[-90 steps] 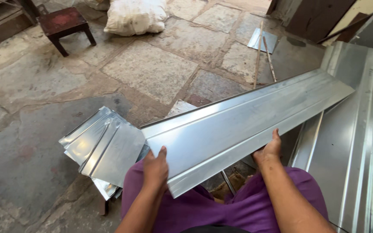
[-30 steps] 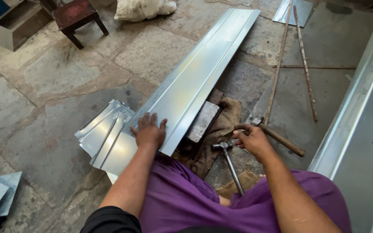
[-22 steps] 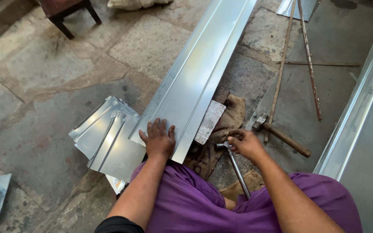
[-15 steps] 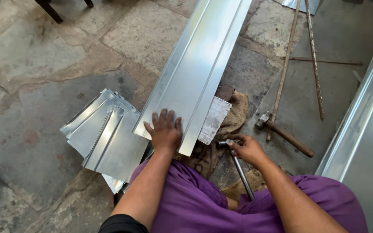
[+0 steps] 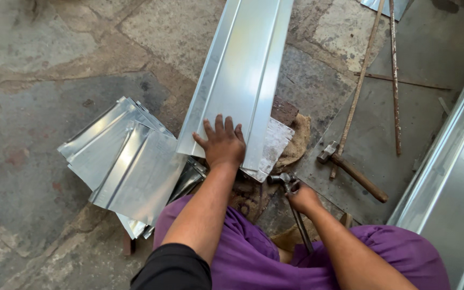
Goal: The person hammers the edges of long metal sheets on a metal block. They pick up sheets from a stack, position the edges, use a hammer to bend or flatten sections, and move finished sheets aside.
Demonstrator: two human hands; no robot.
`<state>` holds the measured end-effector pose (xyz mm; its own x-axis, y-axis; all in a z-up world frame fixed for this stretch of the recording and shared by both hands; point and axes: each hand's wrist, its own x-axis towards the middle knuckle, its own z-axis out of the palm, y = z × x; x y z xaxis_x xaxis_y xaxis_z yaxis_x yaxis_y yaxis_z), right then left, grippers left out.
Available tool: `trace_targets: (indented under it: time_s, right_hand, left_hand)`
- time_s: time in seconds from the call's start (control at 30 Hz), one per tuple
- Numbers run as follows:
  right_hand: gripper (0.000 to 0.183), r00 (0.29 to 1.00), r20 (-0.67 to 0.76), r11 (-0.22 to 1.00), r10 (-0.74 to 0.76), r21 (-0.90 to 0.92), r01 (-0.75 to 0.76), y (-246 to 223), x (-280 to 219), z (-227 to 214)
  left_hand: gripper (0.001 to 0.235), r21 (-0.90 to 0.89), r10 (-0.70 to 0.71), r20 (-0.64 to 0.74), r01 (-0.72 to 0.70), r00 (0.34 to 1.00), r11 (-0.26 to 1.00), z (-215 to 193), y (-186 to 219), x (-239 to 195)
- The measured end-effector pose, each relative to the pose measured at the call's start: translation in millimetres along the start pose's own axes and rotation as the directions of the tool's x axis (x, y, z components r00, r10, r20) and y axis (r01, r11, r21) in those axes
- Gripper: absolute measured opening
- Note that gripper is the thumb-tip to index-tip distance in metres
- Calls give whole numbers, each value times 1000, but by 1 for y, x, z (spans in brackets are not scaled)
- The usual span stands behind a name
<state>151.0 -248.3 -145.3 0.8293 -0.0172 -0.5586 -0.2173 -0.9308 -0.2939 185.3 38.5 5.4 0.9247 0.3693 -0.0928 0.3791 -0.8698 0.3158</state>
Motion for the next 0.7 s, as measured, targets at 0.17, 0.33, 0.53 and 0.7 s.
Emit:
trace_targets:
  time_s: [0.17, 0.33, 0.53, 0.7]
  right_hand:
    - [57, 933, 233, 908, 276, 254, -332, 4, 2, 11]
    - [29, 905, 337, 774, 259, 488, -403, 26, 13, 23]
    - [21, 971, -116, 901, 209, 409, -145, 10, 5, -41]
    - [40, 923, -383, 947, 49, 311, 79, -49, -86, -164]
  left_hand:
    - [51, -8, -21, -28, 21, 999, 1000, 2, 4, 3]
    - [52, 24, -2, -19, 2, 1000, 1000, 11, 10, -5]
    - [54, 24, -17, -3, 17, 1000, 1000, 11, 8, -1]
    - [55, 17, -8, -38, 9, 999, 1000, 16, 6, -1]
